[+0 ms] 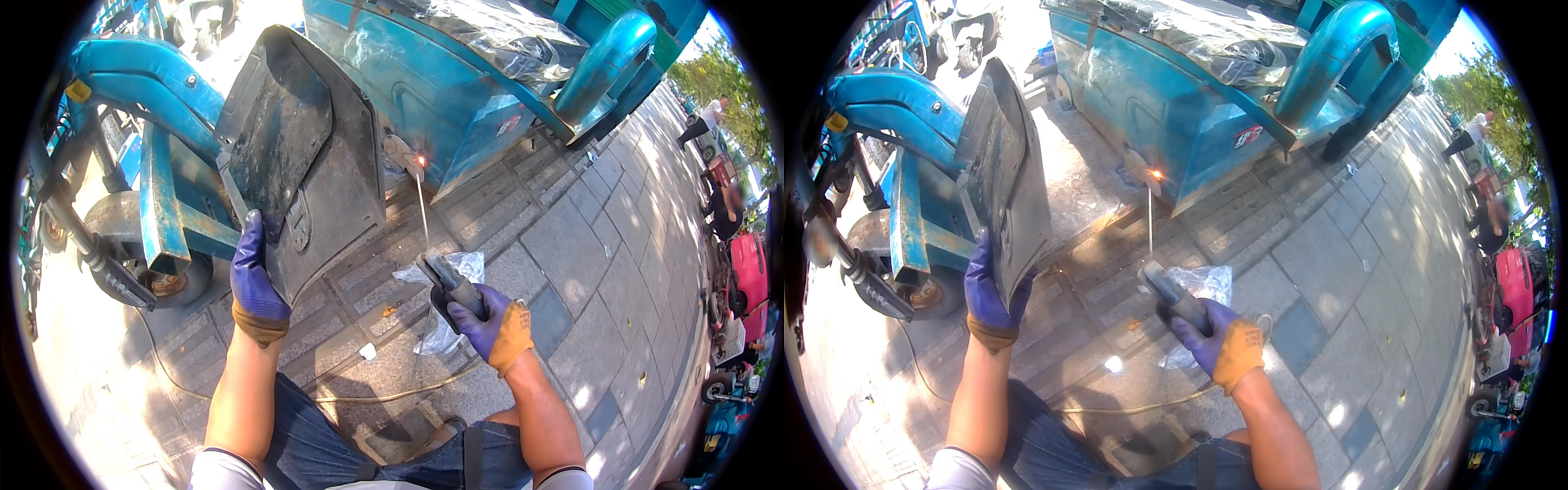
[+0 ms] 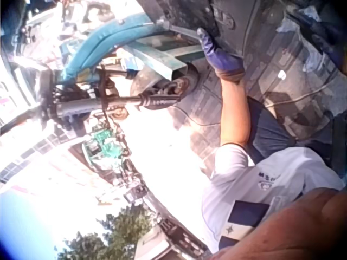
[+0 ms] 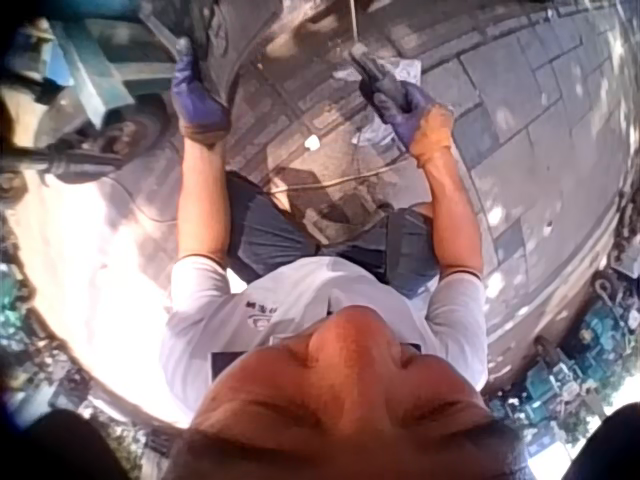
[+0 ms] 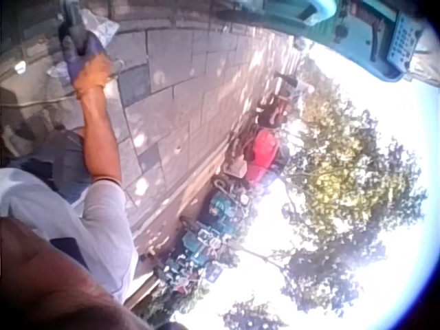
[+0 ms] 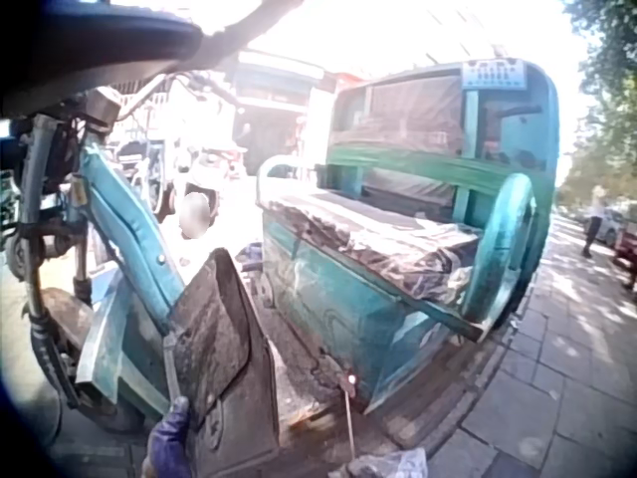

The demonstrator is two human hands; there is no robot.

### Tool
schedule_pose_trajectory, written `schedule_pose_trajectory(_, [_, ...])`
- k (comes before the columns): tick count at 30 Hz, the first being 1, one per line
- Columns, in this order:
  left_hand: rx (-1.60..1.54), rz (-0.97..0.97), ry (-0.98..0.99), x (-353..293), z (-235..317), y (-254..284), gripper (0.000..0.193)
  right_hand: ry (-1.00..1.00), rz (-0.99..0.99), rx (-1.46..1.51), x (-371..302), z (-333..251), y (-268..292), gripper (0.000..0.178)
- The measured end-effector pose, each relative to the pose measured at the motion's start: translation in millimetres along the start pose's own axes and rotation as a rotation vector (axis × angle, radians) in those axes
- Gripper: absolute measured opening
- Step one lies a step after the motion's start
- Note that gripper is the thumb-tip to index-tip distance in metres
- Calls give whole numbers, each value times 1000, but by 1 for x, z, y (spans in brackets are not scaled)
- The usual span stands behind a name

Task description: The person welds a black metal part using a handheld welding torch. They hold the part with one hand and the torch with the other, applying heat to specific areas while sparks fly. The person occasionally pauses to inspect the part and reposition it before continuing the welding process.

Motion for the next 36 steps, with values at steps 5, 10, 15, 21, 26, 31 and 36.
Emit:
schedule_pose_trajectory(5, [186,113,2,-5,0,-1,34,-45,-26,41,3,10,-3,51])
schedule_pose_trajectory(10, [568,-187,13,-15,-5,-38,27,-39,1,-300,4,41,-5,37])
schedule_pose_trajectory(15, [692,-186,113,-24,-16,-49,24,140,94,-463,2,53,-9,28])
schedule_pose_trajectory(21, [437,-110,21,-12,-8,-30,31,69,-68,-101,1,20,-4,48])
schedule_pose_trajectory(26, [33,59,20,-1,-5,4,35,18,18,-133,1,0,3,47])
schedule_pose_trajectory(31, [-1,42,-19,1,-5,4,37,-27,-42,-17,4,5,1,52])
schedule_pose_trajectory(36, [199,-4,-4,-7,-6,-13,27,-82,-59,46,5,15,-3,55])
Point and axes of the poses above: each hand's wrist, its own x-axis towards the middle knuckle, its own y-axis out of the back of the hand, z = x × y, the point moved 7 cm from there along x, towards the middle knuckle, and after that the axes turned 15 degrees about -z, right-handed, at the moved point
